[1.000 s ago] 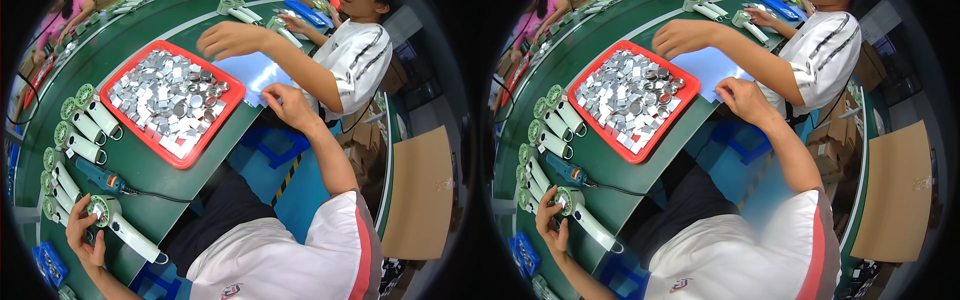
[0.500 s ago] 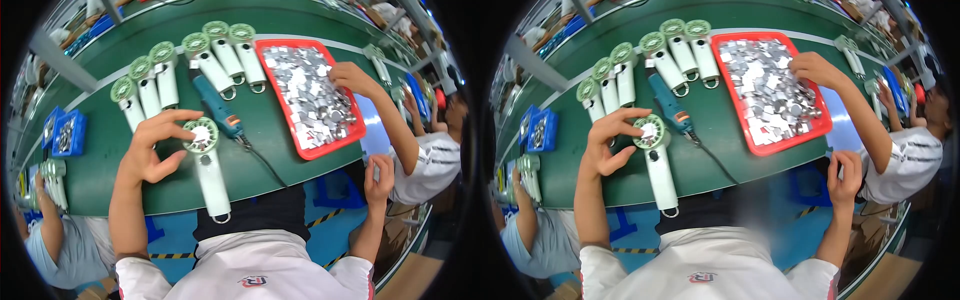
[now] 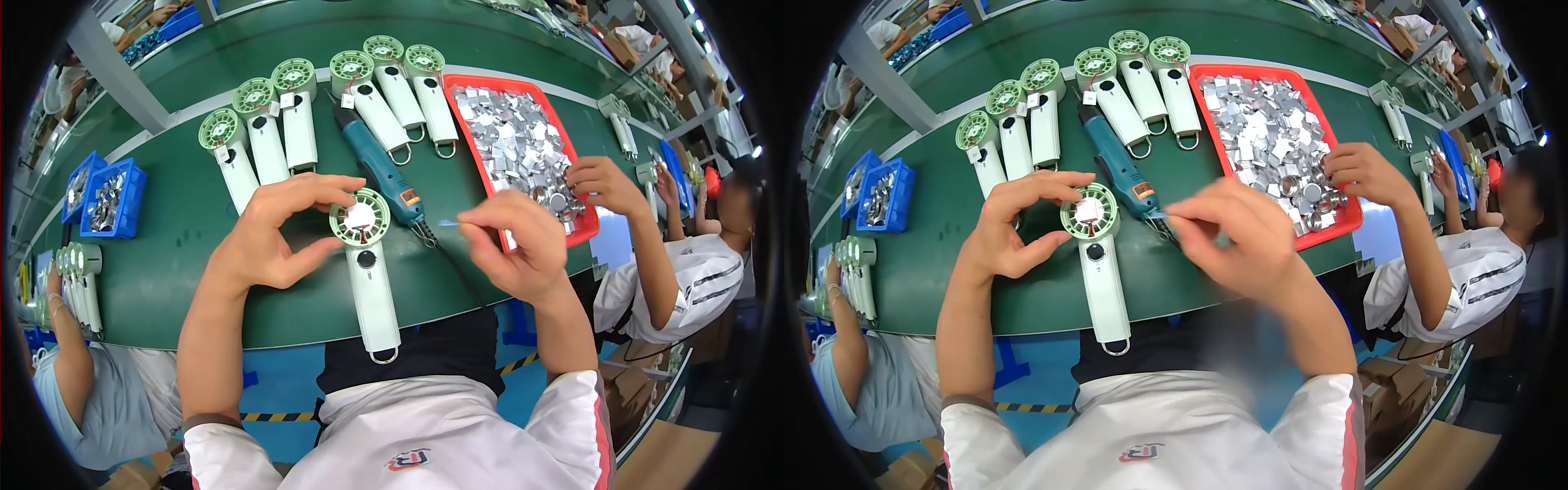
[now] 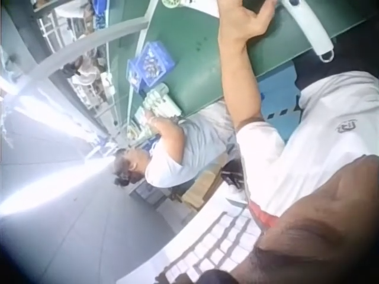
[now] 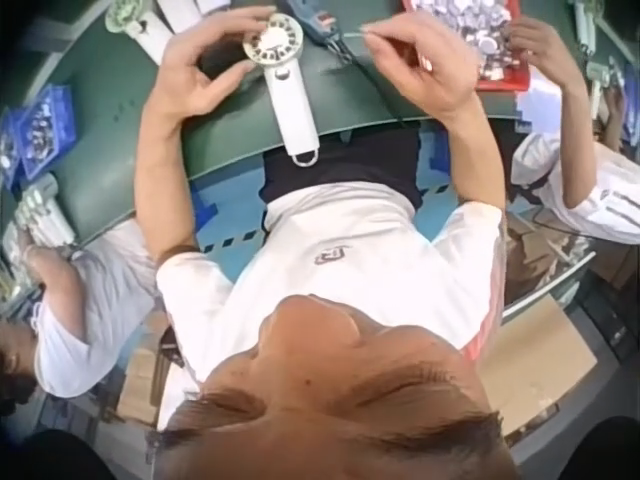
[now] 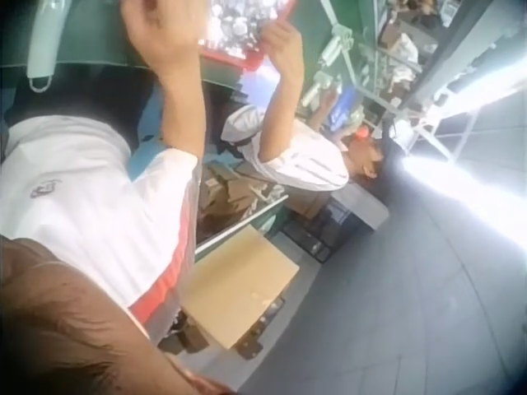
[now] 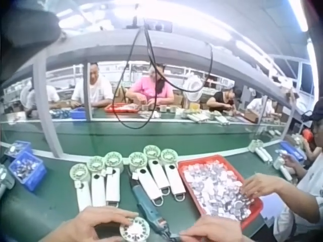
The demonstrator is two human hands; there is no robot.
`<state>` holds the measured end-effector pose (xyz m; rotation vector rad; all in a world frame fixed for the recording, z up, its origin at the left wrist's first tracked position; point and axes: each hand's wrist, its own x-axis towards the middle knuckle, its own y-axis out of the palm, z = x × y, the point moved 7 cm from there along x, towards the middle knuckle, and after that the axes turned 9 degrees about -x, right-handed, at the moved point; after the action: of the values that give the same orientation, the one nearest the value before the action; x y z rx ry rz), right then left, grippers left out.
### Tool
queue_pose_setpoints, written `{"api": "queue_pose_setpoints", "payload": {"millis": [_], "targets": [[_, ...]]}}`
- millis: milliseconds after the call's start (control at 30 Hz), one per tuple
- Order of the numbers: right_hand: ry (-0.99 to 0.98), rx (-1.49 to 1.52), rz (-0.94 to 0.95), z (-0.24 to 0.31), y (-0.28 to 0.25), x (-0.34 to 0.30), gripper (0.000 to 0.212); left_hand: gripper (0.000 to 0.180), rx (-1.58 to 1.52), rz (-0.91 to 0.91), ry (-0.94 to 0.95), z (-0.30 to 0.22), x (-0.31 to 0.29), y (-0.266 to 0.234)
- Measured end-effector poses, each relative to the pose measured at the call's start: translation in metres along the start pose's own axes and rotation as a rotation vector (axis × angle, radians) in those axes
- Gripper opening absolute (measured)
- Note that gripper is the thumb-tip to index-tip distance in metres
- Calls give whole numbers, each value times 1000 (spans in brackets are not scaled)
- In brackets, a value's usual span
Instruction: The person assembles portable hand fans by inserting an internal disk and a reflective piece into a fan housing, then securing the components with an electric screwdriver.
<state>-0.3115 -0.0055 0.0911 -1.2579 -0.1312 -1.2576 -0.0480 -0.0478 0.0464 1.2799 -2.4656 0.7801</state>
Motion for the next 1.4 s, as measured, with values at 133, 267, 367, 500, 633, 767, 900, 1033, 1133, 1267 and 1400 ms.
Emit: {"api": "queue_pose_setpoints", "payload": {"millis": [133,267,367,500,633,767,900,1033,1133,1267,1400], "targets": [[-99,116,59,6,33,34,19,50,-14,-34,-24,1,-2,-2],[-142,161,119,11,52,48,20,48,-33,-50,-37,7,-4,-2],[-195,152,114,9,63,45,22,46,-57,-62,-12,8,-3,-3],[-257,56,123,11,69,38,26,37,31,-43,62,6,-3,-3],[-304,21,94,11,71,36,27,26,42,-49,40,5,-5,-3],[-326,13,64,12,75,34,28,27,30,-86,74,5,-5,-4],[-352,-36,85,14,77,33,30,28,52,-69,92,2,-3,-4],[-372,-46,72,15,79,32,32,30,82,-68,81,3,-4,-4],[-379,-38,65,13,82,30,34,30,79,-75,98,3,-5,-4],[-375,-49,78,14,82,30,35,31,75,-81,103,4,-5,-4],[-373,-53,88,13,82,30,36,31,78,-89,105,4,-5,-4]]}}
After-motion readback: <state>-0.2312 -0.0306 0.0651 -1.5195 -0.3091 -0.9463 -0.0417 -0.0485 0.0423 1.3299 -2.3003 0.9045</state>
